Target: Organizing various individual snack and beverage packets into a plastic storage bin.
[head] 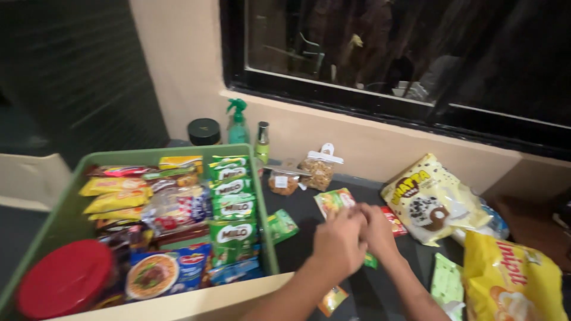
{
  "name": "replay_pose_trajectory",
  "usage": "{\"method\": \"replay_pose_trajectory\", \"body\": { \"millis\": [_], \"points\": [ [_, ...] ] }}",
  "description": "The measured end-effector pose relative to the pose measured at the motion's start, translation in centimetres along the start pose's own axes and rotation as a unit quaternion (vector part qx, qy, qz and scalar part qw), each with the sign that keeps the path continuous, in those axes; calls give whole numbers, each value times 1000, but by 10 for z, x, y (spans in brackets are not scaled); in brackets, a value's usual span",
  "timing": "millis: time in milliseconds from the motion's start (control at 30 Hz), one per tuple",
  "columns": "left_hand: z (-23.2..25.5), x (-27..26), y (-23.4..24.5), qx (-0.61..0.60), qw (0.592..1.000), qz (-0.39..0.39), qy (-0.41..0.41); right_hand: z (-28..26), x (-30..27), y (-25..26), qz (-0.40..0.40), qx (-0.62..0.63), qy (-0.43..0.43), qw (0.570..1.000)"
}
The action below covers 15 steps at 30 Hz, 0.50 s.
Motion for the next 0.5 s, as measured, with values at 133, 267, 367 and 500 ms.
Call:
{"method": "replay_pose_trajectory", "body": {
  "millis": [133,267,367,500],
  "points": [
    [-14,9,-110,24,999,-21,-40,87,-31,21,-10,-87,-4,996],
    [-22,17,-164,99,986,-132,-30,77,-56,37,-115,-84,-31,989],
    [-30,16,-187,147,973,-172,-32,63,-64,38,-169,-69,-14,983],
    [-31,18,-183,189,966,-170,-52,61,-66,37,-201,-56,-49,977]
  ]
}}
Point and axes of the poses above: each hand's wrist, its own x-axis towards the middle knuckle, its own y-axis out of the back of the hand, z = x × y, the point moved 4 cm from there along x, towards the middle knuckle, and after that the axes turned 13 degrees about x, right-handed, at the moved point
